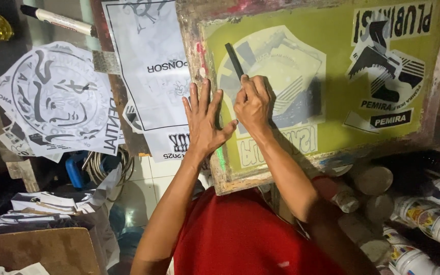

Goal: Applying oil to a paper stencil on a screen printing frame and smoothing it out with hands and a scraper

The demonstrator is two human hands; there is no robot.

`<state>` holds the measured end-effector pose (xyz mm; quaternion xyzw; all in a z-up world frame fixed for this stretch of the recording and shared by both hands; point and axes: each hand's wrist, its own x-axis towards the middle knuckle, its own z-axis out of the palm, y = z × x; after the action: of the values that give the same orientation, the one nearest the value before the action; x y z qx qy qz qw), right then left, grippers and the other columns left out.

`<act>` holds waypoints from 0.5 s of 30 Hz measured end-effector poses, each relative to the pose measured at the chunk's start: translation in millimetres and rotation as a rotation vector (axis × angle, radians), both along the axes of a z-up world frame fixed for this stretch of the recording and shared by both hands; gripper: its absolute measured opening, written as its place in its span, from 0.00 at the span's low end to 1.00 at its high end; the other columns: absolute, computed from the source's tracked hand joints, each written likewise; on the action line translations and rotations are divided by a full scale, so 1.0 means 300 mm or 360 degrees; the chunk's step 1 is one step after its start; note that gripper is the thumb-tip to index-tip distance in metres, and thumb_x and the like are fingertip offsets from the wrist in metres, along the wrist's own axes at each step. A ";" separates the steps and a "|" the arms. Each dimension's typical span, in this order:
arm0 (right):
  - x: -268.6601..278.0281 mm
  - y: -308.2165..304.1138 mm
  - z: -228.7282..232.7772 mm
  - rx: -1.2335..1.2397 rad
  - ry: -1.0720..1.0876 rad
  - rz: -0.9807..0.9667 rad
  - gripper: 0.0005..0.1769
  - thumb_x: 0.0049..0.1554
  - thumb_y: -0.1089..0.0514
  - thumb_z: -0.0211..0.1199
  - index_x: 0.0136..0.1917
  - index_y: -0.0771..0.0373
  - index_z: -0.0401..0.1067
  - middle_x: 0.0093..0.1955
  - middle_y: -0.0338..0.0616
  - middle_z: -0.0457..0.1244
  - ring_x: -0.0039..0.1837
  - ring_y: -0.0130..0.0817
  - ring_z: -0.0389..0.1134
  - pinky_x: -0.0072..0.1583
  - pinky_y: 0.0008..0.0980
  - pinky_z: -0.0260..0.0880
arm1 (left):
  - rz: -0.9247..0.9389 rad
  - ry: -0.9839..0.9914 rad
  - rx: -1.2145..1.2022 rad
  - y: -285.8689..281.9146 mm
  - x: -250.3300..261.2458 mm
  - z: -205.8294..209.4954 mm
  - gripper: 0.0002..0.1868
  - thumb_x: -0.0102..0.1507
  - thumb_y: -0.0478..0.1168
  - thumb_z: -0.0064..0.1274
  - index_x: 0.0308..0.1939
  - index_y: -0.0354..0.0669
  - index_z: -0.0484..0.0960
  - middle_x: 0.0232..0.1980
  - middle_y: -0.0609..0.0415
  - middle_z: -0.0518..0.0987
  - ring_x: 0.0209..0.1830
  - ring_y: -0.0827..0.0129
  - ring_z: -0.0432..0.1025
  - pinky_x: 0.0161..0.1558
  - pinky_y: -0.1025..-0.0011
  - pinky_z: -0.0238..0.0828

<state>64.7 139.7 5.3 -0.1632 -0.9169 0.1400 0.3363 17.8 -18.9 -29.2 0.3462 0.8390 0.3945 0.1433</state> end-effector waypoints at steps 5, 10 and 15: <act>0.010 0.039 -0.029 -0.0029 -0.0008 -0.0065 0.09 0.60 0.66 0.56 0.50 0.67 0.76 0.39 0.41 0.59 0.36 0.48 0.61 0.37 0.37 0.61 | -0.0003 -0.0019 0.0002 0.001 -0.003 0.008 0.47 0.54 0.62 0.63 0.75 0.55 0.68 0.85 0.52 0.46 0.85 0.47 0.31 0.77 0.37 0.19; 0.021 0.079 -0.061 -0.0056 0.0016 -0.0113 0.10 0.58 0.67 0.58 0.52 0.67 0.77 0.40 0.43 0.60 0.38 0.51 0.64 0.37 0.40 0.63 | 0.0013 -0.0020 0.0015 0.000 0.003 0.004 0.48 0.53 0.61 0.65 0.75 0.54 0.69 0.85 0.51 0.48 0.85 0.46 0.32 0.77 0.36 0.19; 0.015 0.111 -0.037 -0.0110 0.0051 -0.0118 0.10 0.58 0.69 0.56 0.50 0.69 0.76 0.39 0.42 0.59 0.36 0.50 0.63 0.37 0.36 0.63 | 0.0013 -0.0027 0.0022 0.004 0.000 0.016 0.49 0.52 0.61 0.67 0.75 0.54 0.69 0.85 0.51 0.48 0.85 0.46 0.32 0.77 0.36 0.20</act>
<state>69.1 173.0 -5.7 -0.2063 -0.8993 0.1616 0.3502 17.8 -17.8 -24.4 0.3403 0.8365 0.4039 0.1464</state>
